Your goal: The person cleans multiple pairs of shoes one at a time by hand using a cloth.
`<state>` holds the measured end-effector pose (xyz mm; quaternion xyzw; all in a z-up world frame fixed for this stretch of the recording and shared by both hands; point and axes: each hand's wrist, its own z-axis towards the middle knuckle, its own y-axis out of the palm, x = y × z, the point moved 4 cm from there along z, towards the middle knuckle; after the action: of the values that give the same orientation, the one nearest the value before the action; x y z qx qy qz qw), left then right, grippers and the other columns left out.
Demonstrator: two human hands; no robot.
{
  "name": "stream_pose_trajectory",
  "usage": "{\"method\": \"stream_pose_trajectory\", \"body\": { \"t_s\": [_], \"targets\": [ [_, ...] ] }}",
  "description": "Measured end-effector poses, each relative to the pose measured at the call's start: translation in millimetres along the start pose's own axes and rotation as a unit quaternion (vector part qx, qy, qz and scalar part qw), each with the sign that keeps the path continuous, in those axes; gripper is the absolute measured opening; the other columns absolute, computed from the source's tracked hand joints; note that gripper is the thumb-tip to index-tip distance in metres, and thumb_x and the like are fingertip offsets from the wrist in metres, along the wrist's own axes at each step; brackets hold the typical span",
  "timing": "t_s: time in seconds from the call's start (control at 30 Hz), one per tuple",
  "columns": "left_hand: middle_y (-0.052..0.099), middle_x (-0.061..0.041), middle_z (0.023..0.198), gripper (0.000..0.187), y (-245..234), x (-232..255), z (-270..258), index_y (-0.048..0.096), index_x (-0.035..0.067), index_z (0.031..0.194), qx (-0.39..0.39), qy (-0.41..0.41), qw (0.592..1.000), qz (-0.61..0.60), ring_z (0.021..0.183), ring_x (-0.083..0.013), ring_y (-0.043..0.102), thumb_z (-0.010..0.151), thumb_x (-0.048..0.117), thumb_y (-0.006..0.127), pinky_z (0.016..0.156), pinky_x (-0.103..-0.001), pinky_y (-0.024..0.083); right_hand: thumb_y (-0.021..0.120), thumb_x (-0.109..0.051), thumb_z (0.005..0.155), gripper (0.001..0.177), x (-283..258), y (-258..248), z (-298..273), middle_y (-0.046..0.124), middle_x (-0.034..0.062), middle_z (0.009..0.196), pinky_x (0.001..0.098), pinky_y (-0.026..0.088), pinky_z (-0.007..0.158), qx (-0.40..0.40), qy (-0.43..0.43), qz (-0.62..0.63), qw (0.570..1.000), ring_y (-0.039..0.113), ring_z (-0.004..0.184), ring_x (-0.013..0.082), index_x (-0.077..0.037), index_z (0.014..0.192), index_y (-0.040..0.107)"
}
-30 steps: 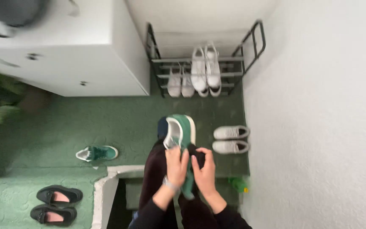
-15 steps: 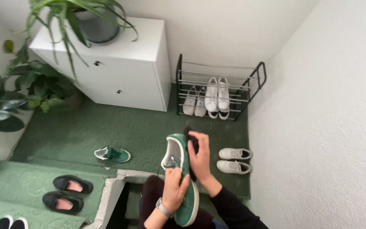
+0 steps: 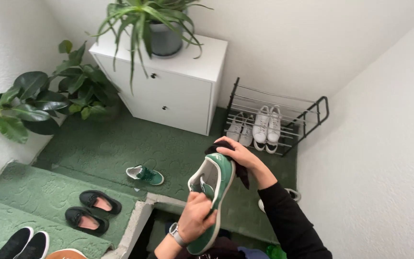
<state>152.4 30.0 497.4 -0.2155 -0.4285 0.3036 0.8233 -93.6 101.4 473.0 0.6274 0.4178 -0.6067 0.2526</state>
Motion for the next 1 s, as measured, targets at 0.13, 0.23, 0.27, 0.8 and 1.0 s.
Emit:
{"method": "stream_pose_trajectory", "body": {
  "t_s": [0.13,0.23,0.27,0.8,1.0],
  "targets": [
    [0.052,-0.016,0.127,0.014,-56,-29,-8,0.052,0.003,0.091,0.015,-0.04,0.999,-0.004,0.114,-0.0345,0.049,0.096,0.015,0.054,0.096,-0.046,0.035,0.064,-0.035,0.092,0.035,-7,43,23,0.066,0.0014,0.118,0.0267,0.041,0.105,0.075,0.002,0.03,0.997,0.059,0.114,0.0117,-0.014,0.12,0.064],
    [0.049,-0.019,0.134,0.027,-64,-70,-30,0.05,0.001,0.111,0.031,-0.127,0.99,-0.045,0.12,-0.0353,0.048,0.09,0.015,0.059,0.102,-0.046,0.037,0.067,-0.031,0.089,0.031,-27,83,32,0.068,0.0008,0.112,0.0287,0.044,0.101,0.155,-0.028,0.012,0.987,0.06,0.108,0.0127,-0.016,0.117,0.065],
    [0.052,-0.016,0.115,0.046,-63,-89,-43,0.049,0.001,0.129,0.055,-0.186,0.979,-0.06,0.104,-0.0319,0.05,0.09,0.02,0.062,0.096,-0.043,0.042,0.068,-0.03,0.087,0.029,-37,99,33,0.069,0.0004,0.106,0.0291,0.047,0.096,0.183,-0.05,-0.021,0.982,0.062,0.1,0.0127,-0.018,0.114,0.065],
    [0.035,0.003,0.056,0.048,-168,-147,-123,0.033,0.016,0.06,0.344,-0.366,0.861,-0.082,0.059,-0.014,0.032,0.095,0.016,0.065,0.062,-0.036,0.031,0.057,-0.018,0.098,0.023,-8,292,100,0.063,0.0105,0.114,0.0347,0.046,0.096,0.182,-0.056,-0.075,0.979,0.061,0.106,0.0228,-0.008,0.119,0.061],
    [0.024,-0.002,0.058,0.044,-219,-82,-99,0.029,0.011,0.06,0.287,-0.121,0.947,-0.076,0.054,-0.0199,0.024,0.083,0.003,0.065,0.063,-0.037,0.031,0.063,-0.023,0.096,0.024,-37,269,150,0.065,0.0049,0.112,0.034,0.044,0.099,0.193,-0.064,-0.074,0.976,0.062,0.107,0.0207,-0.014,0.117,0.066]
  ]
}}
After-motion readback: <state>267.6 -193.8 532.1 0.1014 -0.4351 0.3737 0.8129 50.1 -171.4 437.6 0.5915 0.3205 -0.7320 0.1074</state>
